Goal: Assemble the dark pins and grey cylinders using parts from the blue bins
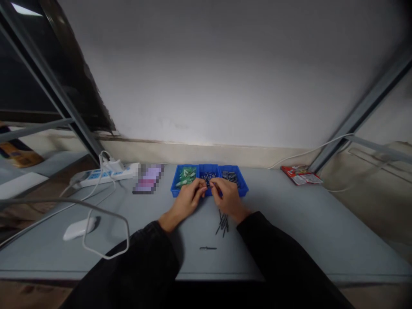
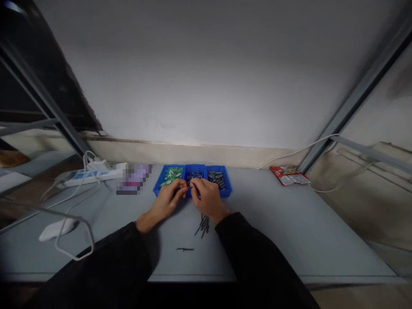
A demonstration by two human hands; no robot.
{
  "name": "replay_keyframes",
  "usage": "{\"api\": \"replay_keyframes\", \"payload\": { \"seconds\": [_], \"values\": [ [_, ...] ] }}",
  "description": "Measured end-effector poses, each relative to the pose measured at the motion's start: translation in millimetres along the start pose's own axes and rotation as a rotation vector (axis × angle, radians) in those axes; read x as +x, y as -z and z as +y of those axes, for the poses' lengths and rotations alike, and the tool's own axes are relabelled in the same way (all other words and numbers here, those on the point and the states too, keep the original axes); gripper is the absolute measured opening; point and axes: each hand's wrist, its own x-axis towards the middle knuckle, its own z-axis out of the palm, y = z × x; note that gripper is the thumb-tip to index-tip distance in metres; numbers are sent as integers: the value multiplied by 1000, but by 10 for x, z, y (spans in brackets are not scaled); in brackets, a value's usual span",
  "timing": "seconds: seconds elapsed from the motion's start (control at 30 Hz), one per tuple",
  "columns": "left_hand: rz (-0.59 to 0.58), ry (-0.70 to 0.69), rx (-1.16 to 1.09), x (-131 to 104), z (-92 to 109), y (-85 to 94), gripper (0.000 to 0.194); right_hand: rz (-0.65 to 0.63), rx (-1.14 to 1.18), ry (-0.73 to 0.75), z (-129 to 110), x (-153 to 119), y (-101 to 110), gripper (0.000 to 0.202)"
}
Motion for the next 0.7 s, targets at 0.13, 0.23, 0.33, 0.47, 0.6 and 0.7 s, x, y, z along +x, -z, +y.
{"api": "replay_keyframes", "payload": {
  "seconds": [0.13,0.23,0.33,0.47,0.6,0.7],
  "values": [
    [-19,16,10,-7,15,-19,15,2,32,2,-67,-3,60,15],
    [-46,17,22,-3,41,-24,15,25,24,-38,-83,-8,115,14],
    [-74,8,48,-36,54,-10,15,36,5,-68,-77,-55,152,14],
    [-39,2,137,-162,6,77,16,93,-11,-116,-31,-213,236,14],
    [42,1,191,-276,-60,146,16,164,-29,-205,27,-399,347,15],
    [10,13,220,-301,-57,118,16,170,-58,-210,18,-467,379,14]
  ]
}}
